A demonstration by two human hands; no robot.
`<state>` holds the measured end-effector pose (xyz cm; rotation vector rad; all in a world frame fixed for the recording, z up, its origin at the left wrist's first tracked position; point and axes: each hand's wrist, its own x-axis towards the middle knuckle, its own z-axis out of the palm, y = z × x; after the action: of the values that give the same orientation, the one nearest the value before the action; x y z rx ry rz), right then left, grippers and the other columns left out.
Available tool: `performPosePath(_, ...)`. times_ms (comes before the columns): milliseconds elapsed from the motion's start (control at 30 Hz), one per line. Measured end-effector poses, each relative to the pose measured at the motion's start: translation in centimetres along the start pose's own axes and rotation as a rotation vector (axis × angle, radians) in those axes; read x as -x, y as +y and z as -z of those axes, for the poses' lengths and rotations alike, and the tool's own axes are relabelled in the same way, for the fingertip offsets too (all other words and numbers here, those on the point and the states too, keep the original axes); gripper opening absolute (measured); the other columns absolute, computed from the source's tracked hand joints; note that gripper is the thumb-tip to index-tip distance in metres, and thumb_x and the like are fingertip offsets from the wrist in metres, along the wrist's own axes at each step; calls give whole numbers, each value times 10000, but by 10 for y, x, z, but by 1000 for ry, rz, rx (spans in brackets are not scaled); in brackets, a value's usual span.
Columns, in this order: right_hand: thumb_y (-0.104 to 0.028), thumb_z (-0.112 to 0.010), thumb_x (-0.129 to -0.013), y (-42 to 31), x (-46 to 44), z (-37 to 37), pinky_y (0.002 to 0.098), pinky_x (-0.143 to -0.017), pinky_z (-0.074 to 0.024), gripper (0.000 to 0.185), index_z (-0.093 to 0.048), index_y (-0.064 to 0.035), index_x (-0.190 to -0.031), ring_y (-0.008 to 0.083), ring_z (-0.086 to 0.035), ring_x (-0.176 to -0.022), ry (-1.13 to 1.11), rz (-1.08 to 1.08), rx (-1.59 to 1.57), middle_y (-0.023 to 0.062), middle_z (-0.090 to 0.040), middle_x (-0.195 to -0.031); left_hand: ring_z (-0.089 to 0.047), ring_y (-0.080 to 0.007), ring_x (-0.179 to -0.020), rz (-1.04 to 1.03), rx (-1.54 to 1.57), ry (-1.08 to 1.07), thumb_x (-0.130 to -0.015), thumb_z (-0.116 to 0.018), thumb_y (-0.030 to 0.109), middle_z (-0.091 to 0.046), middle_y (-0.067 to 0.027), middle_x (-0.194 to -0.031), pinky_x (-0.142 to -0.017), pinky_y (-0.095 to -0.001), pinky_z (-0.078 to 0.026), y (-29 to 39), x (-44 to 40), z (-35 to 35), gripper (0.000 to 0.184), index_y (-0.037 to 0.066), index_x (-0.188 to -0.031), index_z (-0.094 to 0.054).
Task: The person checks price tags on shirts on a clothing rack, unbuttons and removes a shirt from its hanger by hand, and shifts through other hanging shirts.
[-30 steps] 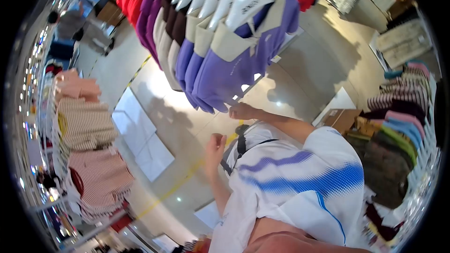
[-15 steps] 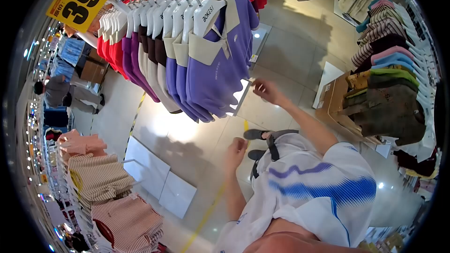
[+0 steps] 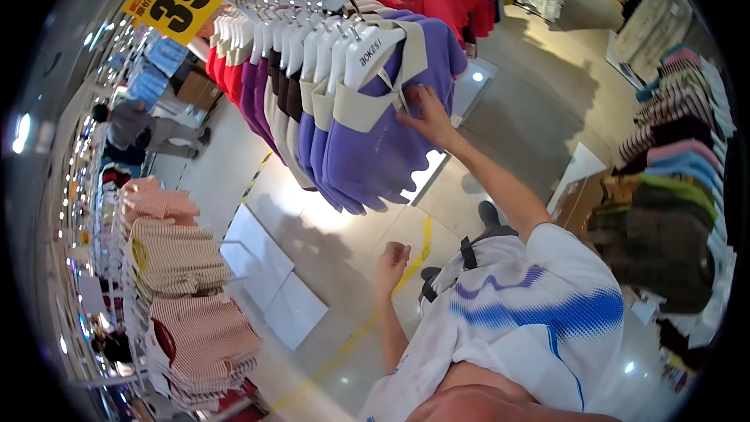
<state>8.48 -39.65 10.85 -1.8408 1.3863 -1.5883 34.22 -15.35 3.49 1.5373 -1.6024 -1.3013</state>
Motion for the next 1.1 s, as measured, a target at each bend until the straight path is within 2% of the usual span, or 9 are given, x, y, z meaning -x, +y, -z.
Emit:
performPosePath(167, -211, -683, -871, 24, -25, -4, 394, -683, -481, 233, -674, 19, -907, 324, -628, -725, -147, -95, -203, 174, -652, -787, -568, -122, -639, 100, 155, 211, -960, -639, 229, -624, -64, -736, -617, -280, -473, 29, -18, -29, 242, 0, -941, -562)
performPosePath(267, -196, -667, -881, 29, -25, 15, 379, -638, -476, 229, -674, 26, -938, 315, -628, -671, -298, -147, -214, 178, -647, -758, -568, -116, -658, 103, 178, 233, -961, -635, 226, -614, -55, -746, -632, -270, -472, 36, -36, -56, 234, 4, -946, -563)
performPosePath(300, -207, -632, -927, 32, -24, 17, 336, -606, -472, 241, -681, 28, -946, 239, -623, -621, -318, -114, -290, 144, -651, -719, -568, -116, -658, 117, 184, 251, -961, -635, 226, -614, -55, -746, -632, -270, -472, 42, -42, -62, 234, 4, -946, -563)
performPosePath(333, -207, -632, -927, 33, -20, 20, 336, -606, -472, 241, -681, 28, -946, 239, -623, -621, -339, -118, -300, 144, -651, -719, -563, -112, -656, 105, 184, 258, -961, -636, 223, -606, -51, -744, -629, -267, -469, 47, -47, -68, 233, 2, -948, -562)
performPosePath(500, -234, -497, -1035, 26, -13, 46, 242, -549, -432, 310, -688, 3, -973, 77, -541, -566, -604, -420, -709, 19, -591, -644, -549, -103, -649, 103, 196, 256, -961, -635, 204, -591, -44, -737, -612, -266, -460, 58, -63, -81, 216, 2, -955, -558)
performPosePath(767, -333, -432, -1060, -1, 2, 66, 217, -530, -334, 388, -668, -26, -1037, 55, -394, -583, -548, -610, -867, -48, -419, -660, -529, -86, -654, 22, -15, -54, -981, -609, 154, -569, -16, -737, -605, -256, -448, 70, -93, -58, 158, 19, -956, -531)
performPosePath(1000, -308, -468, -1047, 1, 18, 75, 215, -579, -365, 351, -664, -17, -1043, 57, -398, -614, -459, -697, -880, -57, -426, -686, -469, -120, -580, -146, -68, -134, -955, -632, 123, -560, -52, -715, -553, -284, -409, 99, -134, -60, 158, 18, -923, -519)
performPosePath(1067, -240, -516, -1023, 7, 22, 73, 213, -586, -377, 271, -666, -14, -1037, 54, -428, -616, -454, -671, -885, -48, -478, -713, -495, -151, -638, -410, -55, 42, -933, -642, 69, -582, -91, -898, -582, -284, -429, 113, -141, -59, 126, 22, -939, -526)
performPosePath(1100, -240, -516, -1023, 5, 22, 74, 213, -586, -377, 271, -666, -14, -1037, 54, -428, -616, -456, -671, -884, -48, -478, -713, -536, -182, -723, -378, -22, 34, -907, -652, 30, -566, -125, -1090, -633, -292, -464, 130, -140, -53, 132, 20, -972, -537)
